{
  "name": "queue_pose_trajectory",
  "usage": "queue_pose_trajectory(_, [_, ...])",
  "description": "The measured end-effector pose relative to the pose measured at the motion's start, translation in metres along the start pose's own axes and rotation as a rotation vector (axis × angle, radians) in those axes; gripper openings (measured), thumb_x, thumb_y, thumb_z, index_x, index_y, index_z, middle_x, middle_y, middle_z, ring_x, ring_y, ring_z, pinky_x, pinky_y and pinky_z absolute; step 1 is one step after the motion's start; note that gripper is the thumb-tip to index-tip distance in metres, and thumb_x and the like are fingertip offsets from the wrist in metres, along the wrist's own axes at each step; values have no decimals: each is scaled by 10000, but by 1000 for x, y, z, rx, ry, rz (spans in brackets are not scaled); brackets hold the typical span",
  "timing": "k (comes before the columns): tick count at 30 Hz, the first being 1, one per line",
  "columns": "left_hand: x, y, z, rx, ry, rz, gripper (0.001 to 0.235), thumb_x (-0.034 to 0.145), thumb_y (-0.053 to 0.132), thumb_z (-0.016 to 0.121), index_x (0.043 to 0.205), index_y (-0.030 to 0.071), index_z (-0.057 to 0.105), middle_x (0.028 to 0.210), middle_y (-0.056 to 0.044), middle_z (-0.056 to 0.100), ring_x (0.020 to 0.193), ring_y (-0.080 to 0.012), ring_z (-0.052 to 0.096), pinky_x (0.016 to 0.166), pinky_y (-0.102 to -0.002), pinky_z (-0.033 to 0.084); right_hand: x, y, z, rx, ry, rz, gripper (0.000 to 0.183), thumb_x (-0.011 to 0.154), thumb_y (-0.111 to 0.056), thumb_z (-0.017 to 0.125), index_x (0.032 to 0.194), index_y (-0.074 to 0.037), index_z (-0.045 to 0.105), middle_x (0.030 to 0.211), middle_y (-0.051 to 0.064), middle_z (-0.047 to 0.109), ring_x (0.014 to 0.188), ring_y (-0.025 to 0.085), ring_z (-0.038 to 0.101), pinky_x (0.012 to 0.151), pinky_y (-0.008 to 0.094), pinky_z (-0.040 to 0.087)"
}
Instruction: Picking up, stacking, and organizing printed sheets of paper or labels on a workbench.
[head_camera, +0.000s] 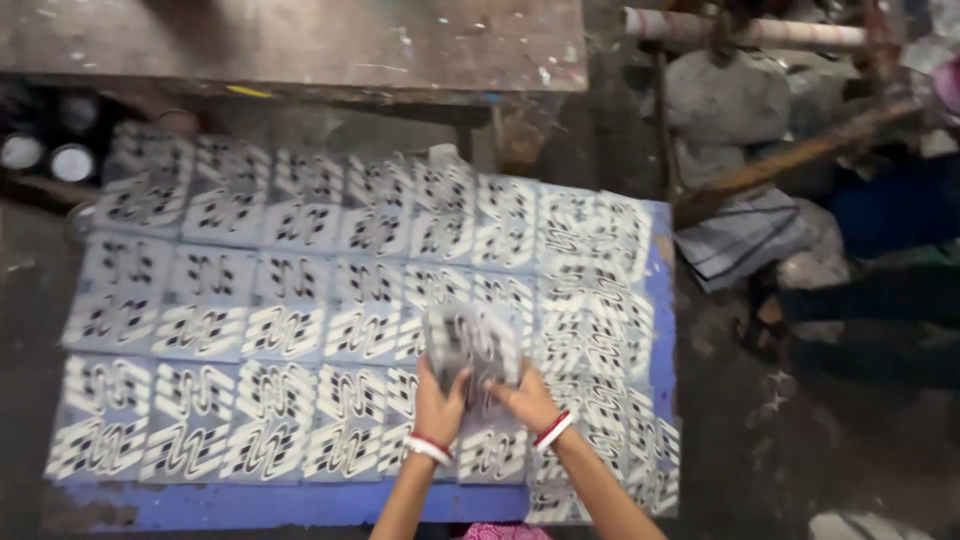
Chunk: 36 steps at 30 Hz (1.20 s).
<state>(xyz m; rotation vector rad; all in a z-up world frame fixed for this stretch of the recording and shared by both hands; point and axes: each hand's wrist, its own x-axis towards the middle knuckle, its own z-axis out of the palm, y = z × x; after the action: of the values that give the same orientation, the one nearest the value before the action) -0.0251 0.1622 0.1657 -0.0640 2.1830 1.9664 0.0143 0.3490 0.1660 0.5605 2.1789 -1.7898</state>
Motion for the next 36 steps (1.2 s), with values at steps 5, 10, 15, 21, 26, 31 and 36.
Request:
queue_pose_trajectory(5, [129, 110, -9, 134, 89, 393, 650, 944, 75, 677, 1471, -106, 342, 1302, -308, 602, 1198, -416, 616, 1023, -420, 481, 97, -137, -20, 94, 117, -405, 529, 846, -20, 684, 1370, 13, 619, 1306, 107, 707, 1206, 219, 663, 1039, 366, 531])
queue_pose_trajectory(10, [271, 256, -23, 99, 153, 863, 496, 1003, 66, 674, 1444, 6, 455, 1344, -262, 596, 1269, -461, 581, 1108, -464, 466, 209, -309, -51, 259, 130, -928, 666, 863, 106, 695, 1472, -42, 468, 1384, 82, 612, 1280, 221, 619, 1068, 372, 568])
queue_pose_trajectory(15, [387, 272, -15, -17, 169, 897, 523, 992, 124, 726, 1425, 22, 451, 1288, -238, 641, 1200, -424, 630, 1065, -437, 522, 334, -338, -72, 328, 152, -929, 423, 946, 52, 764, 1350, 23, 642, 1258, 101, 704, 1154, 235, 691, 1008, 358, 604])
queue_pose_trajectory(21, [452, 238, -15, -92, 159, 789, 745, 826, 334, 945, 1323, -16, 514, 1208, -197, 699, 1129, -337, 704, 1005, -407, 563, 383, -335, -57, 390, 125, -812, 452, 928, -46, 819, 1327, -44, 607, 1173, 49, 699, 1068, 171, 686, 927, 314, 581])
queue_pose_trajectory(26, [444, 244, -9, -252, 111, 671, 819, 753, 366, 976, 1316, -24, 528, 1197, -151, 721, 1111, -258, 716, 1005, -388, 579, 392, -325, -64, 250, 65, -839, 390, 971, -101, 831, 1305, -15, 648, 1155, 52, 714, 1026, 159, 691, 903, 316, 569])
queue_pose_trajectory(31, [446, 228, -10, -365, 35, 658, 705, 848, 286, 886, 1351, 6, 477, 1173, -171, 719, 1077, -290, 712, 967, -405, 579, 384, -320, -37, 450, 126, -854, 341, 949, -98, 791, 1260, 6, 698, 1187, 55, 747, 1080, 150, 713, 982, 302, 565])
queue_pose_trajectory(36, [484, 157, -15, 1, 127, 813, 585, 947, 187, 820, 1406, 53, 482, 1268, -189, 688, 1195, -351, 666, 1045, -421, 532, 390, -304, -38, 282, 139, -842, 316, 944, -88, 811, 1234, -18, 704, 1151, 47, 740, 1042, 135, 696, 923, 299, 567])
